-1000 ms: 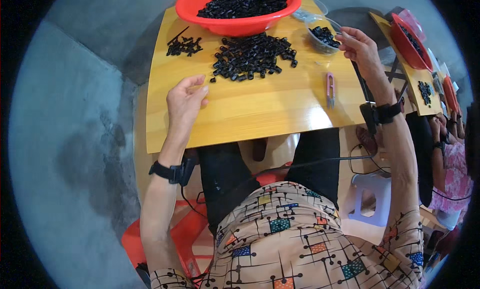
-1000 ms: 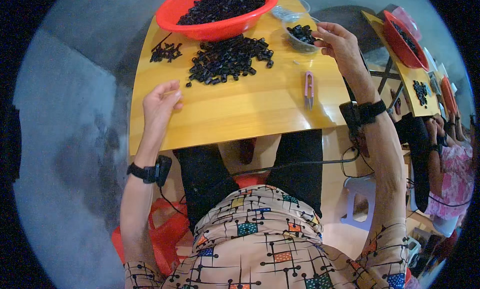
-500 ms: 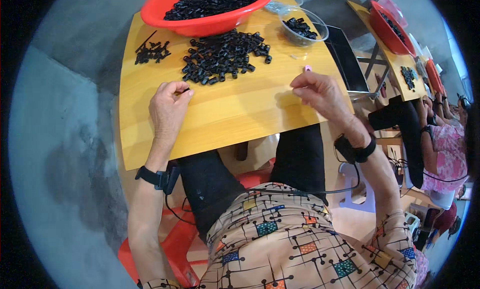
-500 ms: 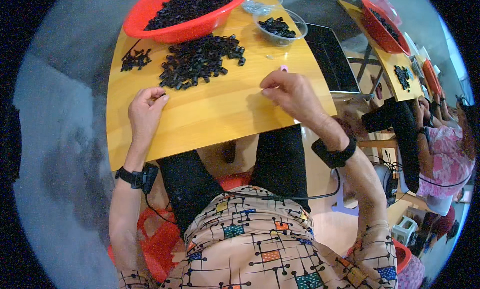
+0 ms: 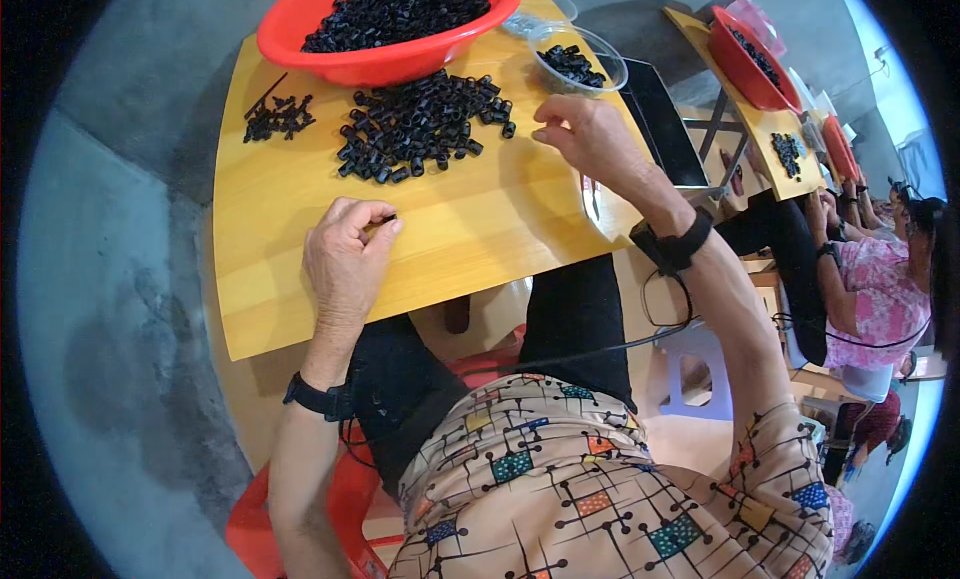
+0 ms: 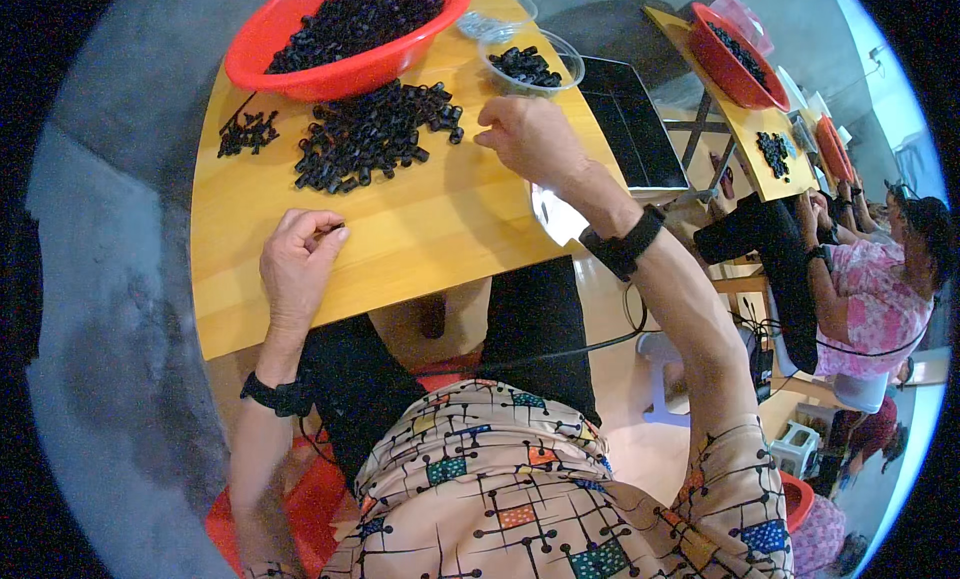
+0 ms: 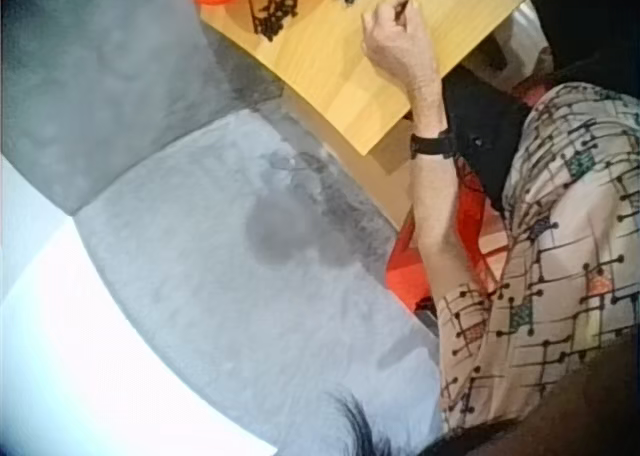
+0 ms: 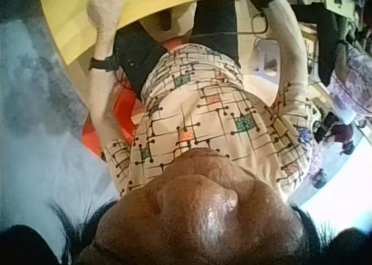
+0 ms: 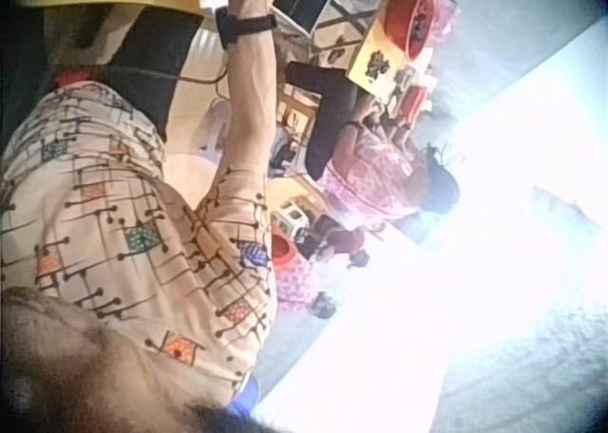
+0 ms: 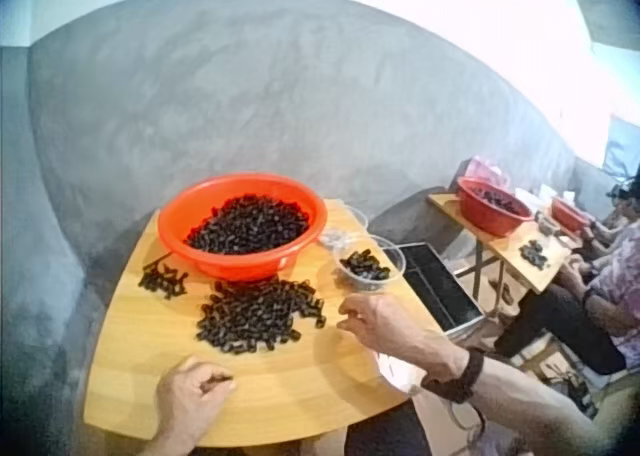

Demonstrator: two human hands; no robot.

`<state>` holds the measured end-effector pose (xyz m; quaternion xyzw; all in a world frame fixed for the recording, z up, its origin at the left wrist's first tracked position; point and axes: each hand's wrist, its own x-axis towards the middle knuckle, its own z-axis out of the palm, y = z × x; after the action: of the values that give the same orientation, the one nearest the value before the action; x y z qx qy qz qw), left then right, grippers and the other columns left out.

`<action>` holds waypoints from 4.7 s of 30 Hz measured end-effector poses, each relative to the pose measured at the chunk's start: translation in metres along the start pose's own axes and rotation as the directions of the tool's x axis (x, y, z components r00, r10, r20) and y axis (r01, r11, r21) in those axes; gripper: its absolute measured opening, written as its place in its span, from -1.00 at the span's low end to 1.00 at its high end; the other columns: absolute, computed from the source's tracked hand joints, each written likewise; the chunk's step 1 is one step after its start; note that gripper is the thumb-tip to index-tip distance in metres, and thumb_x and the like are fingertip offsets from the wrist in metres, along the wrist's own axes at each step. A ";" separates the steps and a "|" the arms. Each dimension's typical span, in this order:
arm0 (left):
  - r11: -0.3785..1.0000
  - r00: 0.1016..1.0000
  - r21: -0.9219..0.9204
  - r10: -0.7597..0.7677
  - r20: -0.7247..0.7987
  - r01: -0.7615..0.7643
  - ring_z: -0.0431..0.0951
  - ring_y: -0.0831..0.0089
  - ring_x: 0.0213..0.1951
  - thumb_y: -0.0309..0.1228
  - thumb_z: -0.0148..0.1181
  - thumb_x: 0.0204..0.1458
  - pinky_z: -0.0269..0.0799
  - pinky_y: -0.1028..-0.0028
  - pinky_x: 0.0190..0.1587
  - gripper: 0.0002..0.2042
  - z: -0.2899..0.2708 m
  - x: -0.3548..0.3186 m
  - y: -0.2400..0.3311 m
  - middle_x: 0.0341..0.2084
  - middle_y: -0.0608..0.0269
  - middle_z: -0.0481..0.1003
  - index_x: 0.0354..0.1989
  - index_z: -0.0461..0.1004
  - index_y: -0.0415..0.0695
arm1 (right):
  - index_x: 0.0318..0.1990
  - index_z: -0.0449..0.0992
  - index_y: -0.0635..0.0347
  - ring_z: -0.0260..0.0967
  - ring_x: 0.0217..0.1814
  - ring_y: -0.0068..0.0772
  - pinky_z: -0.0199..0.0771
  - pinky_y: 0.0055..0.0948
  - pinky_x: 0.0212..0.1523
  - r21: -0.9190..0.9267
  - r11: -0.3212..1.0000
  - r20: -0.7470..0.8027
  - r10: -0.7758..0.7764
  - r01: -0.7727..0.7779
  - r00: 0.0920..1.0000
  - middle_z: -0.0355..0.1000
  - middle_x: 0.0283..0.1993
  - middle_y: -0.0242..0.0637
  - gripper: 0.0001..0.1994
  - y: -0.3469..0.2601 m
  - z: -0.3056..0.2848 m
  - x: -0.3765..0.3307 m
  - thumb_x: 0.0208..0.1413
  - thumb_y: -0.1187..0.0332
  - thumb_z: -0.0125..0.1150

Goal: Assembling small black plastic caps and internal components by hand at a workstation.

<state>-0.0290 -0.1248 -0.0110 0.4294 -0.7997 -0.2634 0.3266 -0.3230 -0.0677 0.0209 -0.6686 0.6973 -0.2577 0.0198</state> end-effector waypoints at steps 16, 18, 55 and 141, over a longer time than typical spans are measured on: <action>1.000 1.000 0.011 -0.001 -0.027 0.001 0.43 0.50 -0.55 -0.50 0.26 -0.18 0.34 0.54 -0.42 -0.88 0.000 -0.001 -0.002 -0.51 0.29 0.45 -0.43 0.51 -0.19 | -0.28 0.45 0.14 0.46 -0.31 -0.14 0.42 -0.24 -0.34 -0.128 0.989 0.109 -0.059 0.072 0.992 0.47 -0.36 -0.20 -0.81 -0.038 0.027 -0.015 -0.11 0.40 0.22; 1.000 1.000 0.001 0.007 -0.029 -0.007 0.43 0.49 -0.54 -0.50 0.27 -0.17 0.34 0.53 -0.42 -0.89 0.001 -0.001 -0.002 -0.51 0.29 0.45 -0.43 0.51 -0.19 | -0.27 0.47 0.16 0.47 -0.34 -0.17 0.44 -0.30 -0.36 -0.014 0.991 0.002 -0.132 0.132 0.991 0.48 -0.39 -0.19 -0.79 -0.030 0.027 -0.017 -0.14 0.42 0.26; 0.984 0.998 -0.178 -0.023 -0.059 0.012 0.42 0.62 -0.46 -0.50 0.22 -0.04 0.34 0.62 -0.36 -0.90 0.005 0.001 -0.015 -0.50 0.32 0.47 -0.36 0.54 -0.26 | -0.34 0.40 0.29 0.19 -0.60 -0.74 0.23 -0.70 -0.59 0.722 0.570 0.282 0.274 -0.391 0.919 0.30 -0.54 -0.50 -0.92 -0.080 0.012 -0.092 0.11 0.46 0.11; 0.259 0.752 -0.706 -0.195 0.630 0.659 0.56 0.54 -0.40 -0.55 0.21 -0.01 0.54 0.60 -0.26 -0.83 0.002 -0.099 0.074 -0.44 0.21 0.51 -0.23 0.44 -0.28 | -0.27 0.46 0.23 0.23 -0.62 -0.80 0.21 -0.80 -0.65 0.905 0.162 0.342 0.272 -0.393 0.900 0.38 -0.53 -0.51 -0.88 -0.121 0.016 -0.150 0.09 0.39 0.20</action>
<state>-0.0273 -0.0028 0.0097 0.3185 -0.4186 -0.8169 0.2366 -0.1898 0.0712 0.0059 -0.3571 0.5185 -0.5832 0.5133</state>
